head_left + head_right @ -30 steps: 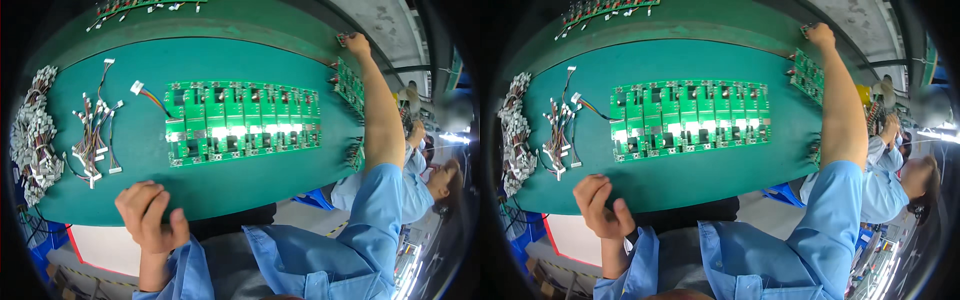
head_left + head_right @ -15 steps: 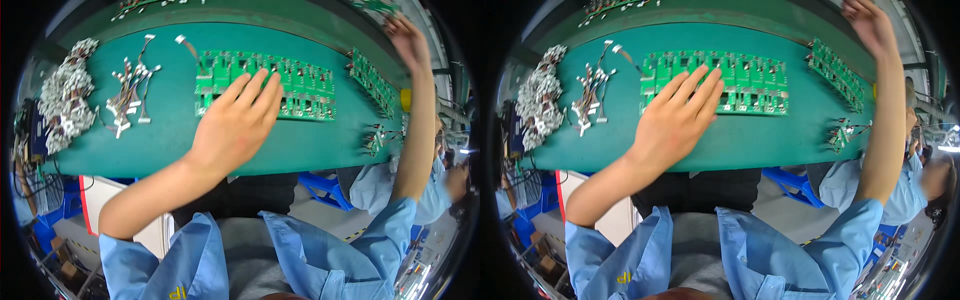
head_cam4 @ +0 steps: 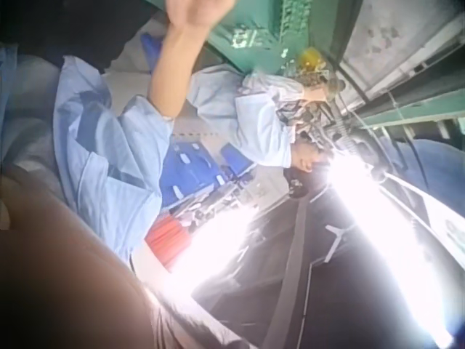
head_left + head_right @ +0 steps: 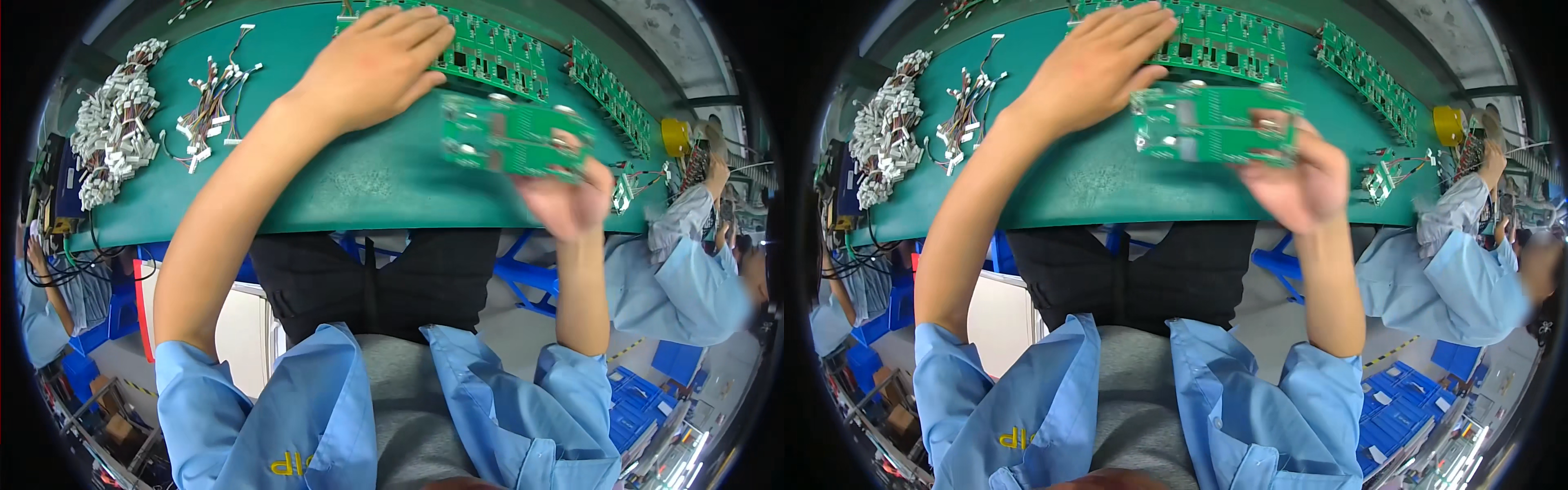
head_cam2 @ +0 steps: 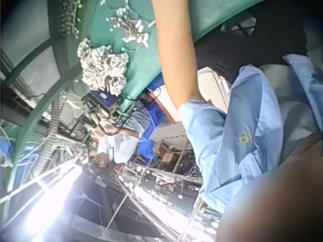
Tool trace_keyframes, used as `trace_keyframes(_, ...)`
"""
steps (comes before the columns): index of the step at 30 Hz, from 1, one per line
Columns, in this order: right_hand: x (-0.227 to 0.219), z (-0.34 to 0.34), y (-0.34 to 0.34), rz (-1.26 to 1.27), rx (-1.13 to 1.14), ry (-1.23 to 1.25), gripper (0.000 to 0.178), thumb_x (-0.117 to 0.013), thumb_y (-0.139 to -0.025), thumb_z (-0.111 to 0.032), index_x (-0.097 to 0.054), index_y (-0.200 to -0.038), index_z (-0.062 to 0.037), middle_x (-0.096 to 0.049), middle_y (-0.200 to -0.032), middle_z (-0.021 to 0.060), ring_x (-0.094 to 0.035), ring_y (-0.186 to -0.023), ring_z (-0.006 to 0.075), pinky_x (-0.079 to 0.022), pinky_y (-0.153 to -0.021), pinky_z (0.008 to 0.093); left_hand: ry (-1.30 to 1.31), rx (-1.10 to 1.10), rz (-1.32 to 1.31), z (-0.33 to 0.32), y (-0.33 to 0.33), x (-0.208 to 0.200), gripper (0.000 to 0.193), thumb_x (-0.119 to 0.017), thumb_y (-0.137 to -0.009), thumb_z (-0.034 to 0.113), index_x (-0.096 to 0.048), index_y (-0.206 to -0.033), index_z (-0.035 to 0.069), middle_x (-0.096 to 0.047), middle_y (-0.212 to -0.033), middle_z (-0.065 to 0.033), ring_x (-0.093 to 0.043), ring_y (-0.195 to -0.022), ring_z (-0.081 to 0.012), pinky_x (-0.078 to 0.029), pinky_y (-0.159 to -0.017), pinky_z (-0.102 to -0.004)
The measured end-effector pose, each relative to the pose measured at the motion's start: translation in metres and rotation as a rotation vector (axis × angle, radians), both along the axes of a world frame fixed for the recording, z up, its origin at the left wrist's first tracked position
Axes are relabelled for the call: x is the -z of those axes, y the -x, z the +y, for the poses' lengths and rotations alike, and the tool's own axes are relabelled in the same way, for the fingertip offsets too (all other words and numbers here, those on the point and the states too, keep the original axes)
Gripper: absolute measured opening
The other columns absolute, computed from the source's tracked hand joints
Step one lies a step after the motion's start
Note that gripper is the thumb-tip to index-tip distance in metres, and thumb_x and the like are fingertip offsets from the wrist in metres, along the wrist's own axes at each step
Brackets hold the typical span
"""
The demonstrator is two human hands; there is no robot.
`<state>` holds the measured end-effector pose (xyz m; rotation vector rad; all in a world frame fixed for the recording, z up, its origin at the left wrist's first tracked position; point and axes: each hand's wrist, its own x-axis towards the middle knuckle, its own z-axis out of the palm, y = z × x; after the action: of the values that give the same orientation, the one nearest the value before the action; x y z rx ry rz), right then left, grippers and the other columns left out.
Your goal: Assembling wire harnesses and connectors onto printed circuit boards.
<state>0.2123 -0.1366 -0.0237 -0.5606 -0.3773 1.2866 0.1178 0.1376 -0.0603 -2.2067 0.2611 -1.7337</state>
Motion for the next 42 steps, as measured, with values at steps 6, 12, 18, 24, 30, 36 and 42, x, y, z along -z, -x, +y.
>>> trace_keyframes(6,0.023,0.014,0.005,-0.030,-0.144,0.023,0.023,-0.049,-0.101,-0.007,-0.059,-0.118,0.0025,-0.064,-0.091,0.0104,-0.055,-0.078,0.0153,-0.043,-0.073,0.0275,0.473,0.021,0.548,-0.031,0.102,-0.044,0.031,-0.067,-0.091,0.012,-0.066,-0.120,0.004,-0.069,-0.119,-0.0087,-0.064,-0.111,-0.0262,-0.047,-0.097,-0.0366)
trace_keyframes(12,0.000,-0.013,0.001,-0.597,0.009,0.448,0.023,-0.048,-0.101,-0.007,-0.059,-0.120,-0.0008,-0.064,-0.083,0.0086,-0.055,-0.070,0.0138,-0.041,-0.064,0.0228,0.592,-0.040,0.569,-0.057,0.145,-0.037,0.026,-0.066,-0.089,0.006,-0.069,-0.115,0.006,-0.069,-0.113,-0.0065,-0.063,-0.104,-0.0258,-0.046,-0.092,-0.0377)
trace_keyframes(18,-0.006,-0.035,0.005,-0.938,0.150,0.582,0.037,-0.049,-0.103,-0.010,-0.052,-0.139,-0.0009,-0.062,-0.081,0.0068,-0.050,-0.064,0.0121,-0.038,-0.060,0.0227,0.580,-0.616,0.557,-0.032,0.210,-0.031,0.017,-0.070,-0.086,0.011,-0.071,-0.103,0.010,-0.067,-0.108,-0.0030,-0.058,-0.104,-0.0243,-0.040,-0.090,-0.0380)
trace_keyframes(24,0.008,-0.037,0.012,-1.132,0.489,0.457,0.042,-0.053,-0.100,-0.004,-0.049,-0.142,0.0008,-0.062,-0.087,0.0069,-0.051,-0.072,0.0109,-0.040,-0.063,0.0224,0.643,-0.716,0.625,-0.036,0.224,-0.019,0.012,-0.072,-0.083,0.015,-0.070,-0.095,0.013,-0.066,-0.105,-0.0009,-0.054,-0.105,-0.0238,-0.034,-0.092,-0.0379)
trace_keyframes(30,0.004,-0.035,0.034,-1.221,0.581,0.370,0.041,-0.055,-0.099,-0.001,-0.050,-0.140,0.0017,-0.061,-0.090,0.0073,-0.051,-0.076,0.0120,-0.041,-0.065,0.0229,0.725,-0.716,0.633,-0.032,0.217,-0.020,0.010,-0.071,-0.083,0.013,-0.069,-0.093,0.012,-0.066,-0.106,-0.0012,-0.055,-0.106,-0.0240,-0.034,-0.094,-0.0387)
trace_keyframes(36,0.001,-0.030,0.067,-1.354,0.698,0.089,0.037,-0.053,-0.094,0.003,-0.058,-0.131,0.0024,-0.063,-0.088,0.0120,-0.052,-0.074,0.0157,-0.043,-0.066,0.0256,0.839,-0.577,0.591,-0.033,0.215,-0.017,0.010,-0.070,-0.081,0.007,-0.067,-0.090,0.011,-0.066,-0.102,-0.0029,-0.056,-0.105,-0.0241,-0.034,-0.096,-0.0401)
trace_keyframes(42,0.012,0.022,0.128,-1.582,0.344,-0.240,0.030,-0.068,-0.075,0.005,-0.067,-0.105,-0.0003,-0.064,-0.094,0.0108,-0.054,-0.072,0.0249,-0.045,-0.069,0.0325,0.947,-0.304,0.673,-0.045,0.213,-0.016,0.016,-0.065,-0.077,-0.004,-0.064,-0.088,0.008,-0.068,-0.099,-0.0058,-0.060,-0.099,-0.0242,-0.043,-0.089,-0.0356)
